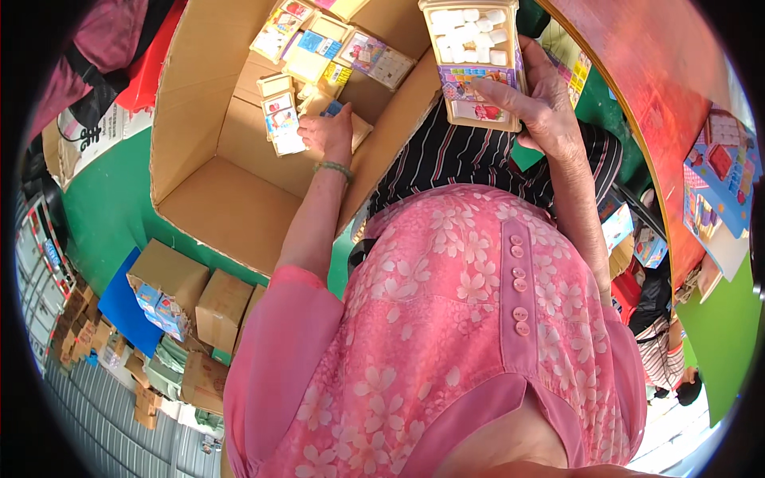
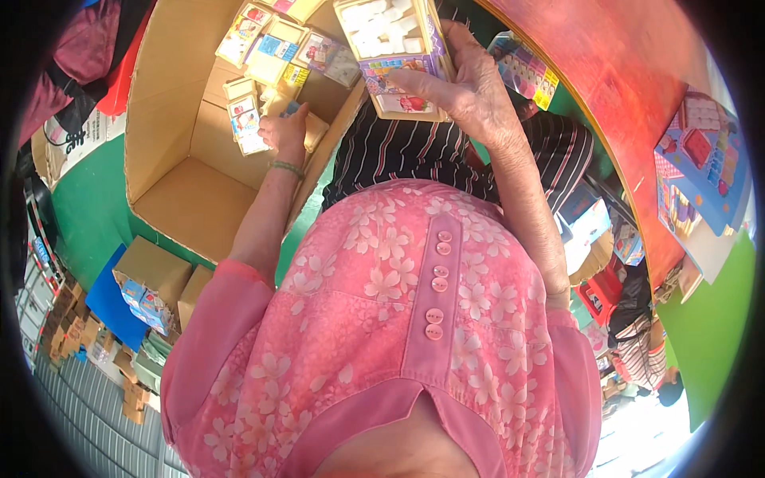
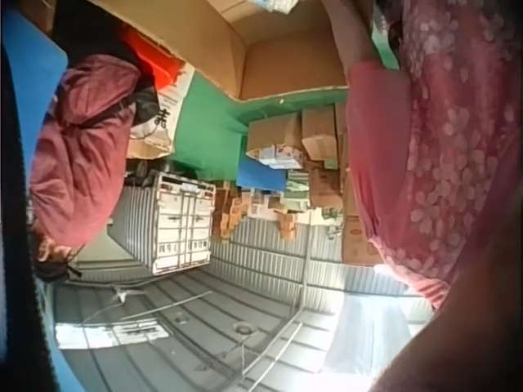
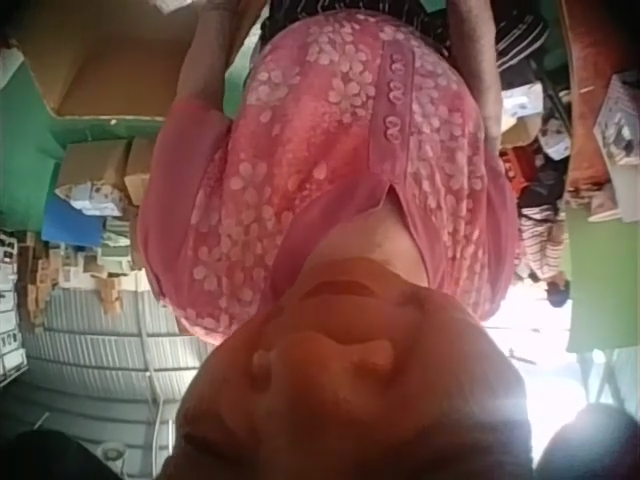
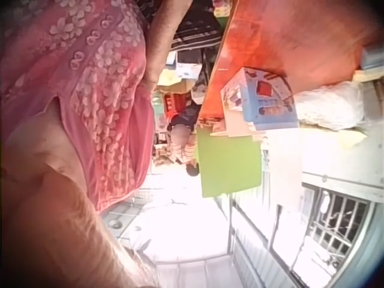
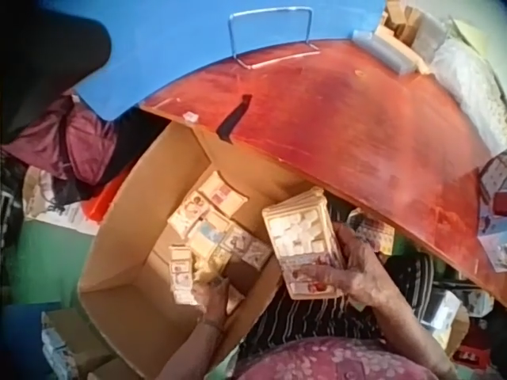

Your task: Assembling cardboard gift boxes and filling them with individually wrapped snack packets.

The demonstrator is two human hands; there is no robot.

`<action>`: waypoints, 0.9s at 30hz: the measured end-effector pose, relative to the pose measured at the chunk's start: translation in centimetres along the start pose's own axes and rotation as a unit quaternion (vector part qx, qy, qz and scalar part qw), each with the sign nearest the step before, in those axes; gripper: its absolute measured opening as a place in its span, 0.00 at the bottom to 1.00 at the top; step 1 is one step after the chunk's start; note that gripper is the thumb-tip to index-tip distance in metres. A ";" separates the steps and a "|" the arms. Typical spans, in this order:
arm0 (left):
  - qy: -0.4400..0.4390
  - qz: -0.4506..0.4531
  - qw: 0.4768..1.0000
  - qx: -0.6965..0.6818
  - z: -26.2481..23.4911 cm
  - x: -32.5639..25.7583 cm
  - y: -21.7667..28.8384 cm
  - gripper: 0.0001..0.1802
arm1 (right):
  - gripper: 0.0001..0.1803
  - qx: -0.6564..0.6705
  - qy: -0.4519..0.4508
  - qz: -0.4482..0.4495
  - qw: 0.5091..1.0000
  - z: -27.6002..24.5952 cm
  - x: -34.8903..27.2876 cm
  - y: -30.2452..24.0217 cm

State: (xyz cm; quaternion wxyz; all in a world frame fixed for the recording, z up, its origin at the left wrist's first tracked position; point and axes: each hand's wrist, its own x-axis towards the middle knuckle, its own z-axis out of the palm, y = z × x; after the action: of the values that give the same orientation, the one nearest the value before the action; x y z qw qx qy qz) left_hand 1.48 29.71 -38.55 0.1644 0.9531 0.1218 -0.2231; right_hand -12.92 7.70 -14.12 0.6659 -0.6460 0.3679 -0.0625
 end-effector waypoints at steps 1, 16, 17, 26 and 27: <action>-0.010 -0.009 1.000 0.001 0.0 0.1 -0.9 0.60 | 0.37 0.002 -0.003 0.007 1.000 0.0 0.0 -0.1; -0.052 -0.079 0.995 -0.018 -1.4 1.6 -2.4 0.67 | 0.35 0.038 -0.041 0.016 0.998 0.8 0.0 0.2; -0.044 -0.063 0.996 -0.049 -1.0 2.3 -3.5 0.67 | 0.35 0.040 -0.044 0.014 0.998 1.0 -0.1 0.1; -0.058 -0.109 0.992 0.018 1.5 1.0 0.1 0.80 | 0.34 0.078 -0.034 0.041 0.996 0.5 -0.6 -0.1; -0.058 -0.105 0.993 0.017 2.0 1.1 0.4 0.80 | 0.34 0.077 -0.031 0.039 0.996 0.5 -0.7 -0.2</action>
State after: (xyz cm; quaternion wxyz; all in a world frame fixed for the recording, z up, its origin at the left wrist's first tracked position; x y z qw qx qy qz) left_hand 1.79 28.76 -40.61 0.1309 0.9229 0.2077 -0.2965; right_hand -13.08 8.44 -13.71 0.7271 -0.5793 0.3658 -0.0446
